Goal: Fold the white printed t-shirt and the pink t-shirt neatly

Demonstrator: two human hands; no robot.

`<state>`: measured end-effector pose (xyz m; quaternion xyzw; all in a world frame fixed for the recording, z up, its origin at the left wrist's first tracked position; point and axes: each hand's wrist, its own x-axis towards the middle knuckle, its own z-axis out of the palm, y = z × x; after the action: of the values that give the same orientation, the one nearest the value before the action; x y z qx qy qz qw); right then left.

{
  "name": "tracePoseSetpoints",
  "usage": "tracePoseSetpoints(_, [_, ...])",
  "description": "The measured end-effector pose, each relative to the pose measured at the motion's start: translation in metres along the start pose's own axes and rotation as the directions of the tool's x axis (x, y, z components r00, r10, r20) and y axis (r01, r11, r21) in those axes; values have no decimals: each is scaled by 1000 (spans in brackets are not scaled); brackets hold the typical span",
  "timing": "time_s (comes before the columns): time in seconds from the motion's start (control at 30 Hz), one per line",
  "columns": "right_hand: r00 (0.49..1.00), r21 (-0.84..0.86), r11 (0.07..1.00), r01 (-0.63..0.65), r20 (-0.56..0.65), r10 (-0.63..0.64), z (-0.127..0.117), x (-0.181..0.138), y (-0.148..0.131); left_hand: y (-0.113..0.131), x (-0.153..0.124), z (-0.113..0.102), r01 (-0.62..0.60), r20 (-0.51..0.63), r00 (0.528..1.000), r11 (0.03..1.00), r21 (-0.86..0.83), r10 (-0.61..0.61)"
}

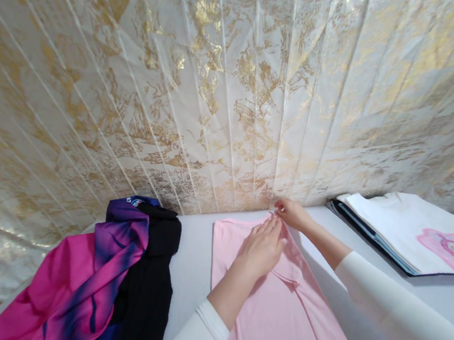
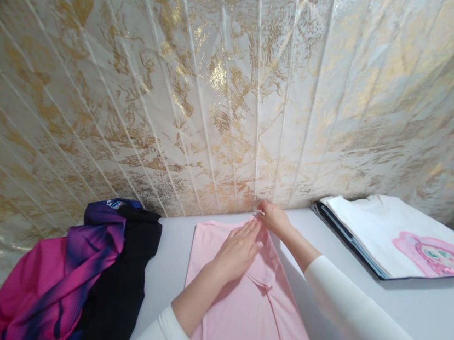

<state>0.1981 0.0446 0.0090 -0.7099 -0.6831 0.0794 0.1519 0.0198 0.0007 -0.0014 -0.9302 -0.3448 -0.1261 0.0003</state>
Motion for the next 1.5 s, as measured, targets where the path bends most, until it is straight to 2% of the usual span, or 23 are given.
tracePoseSetpoints(0.07, [994,7,997,75,-84,-74,6,-24,-7,-18,-11,-10,92,-14,996,995,30,-91])
tracePoseSetpoints(0.17, [979,7,985,173,-114,-171,22,-62,-23,-45,-35,-17,286,-30,958,954,91,-285])
tracePoseSetpoints(0.23, [977,-39,982,184,-103,-187,33,-80,-34,-57,-49,-15,360,-31,933,925,121,-359])
tracePoseSetpoints(0.3, [982,-127,979,161,-82,-172,43,-90,-44,-62,-57,-11,380,-26,924,914,139,-381])
tracePoseSetpoints(0.4, [987,-222,964,146,-36,-158,51,-95,-53,-62,-61,-5,376,-16,926,914,150,-378])
tracePoseSetpoints(0.53, [988,-246,958,148,2,-152,53,-96,-55,-64,-60,-5,375,-13,926,914,155,-378])
tracePoseSetpoints(0.9, [986,-176,970,167,10,-168,52,-91,-49,-67,-44,-7,377,-112,925,913,159,-363])
tracePoseSetpoints(1.07, [983,-119,977,175,-40,-181,45,-67,-33,-68,-46,0,303,-61,953,943,137,-298])
tracePoseSetpoints(1.27, [990,-155,982,108,-72,-120,56,-48,-31,-76,-46,13,293,-31,956,951,103,-291])
tracePoseSetpoints(1.4, [986,-91,988,128,-94,-136,55,-43,-25,-71,-47,6,276,-56,961,958,81,-272])
tracePoseSetpoints(1.5, [978,-45,986,159,-128,-164,46,-48,-14,-58,-55,-4,158,-48,987,986,52,-156])
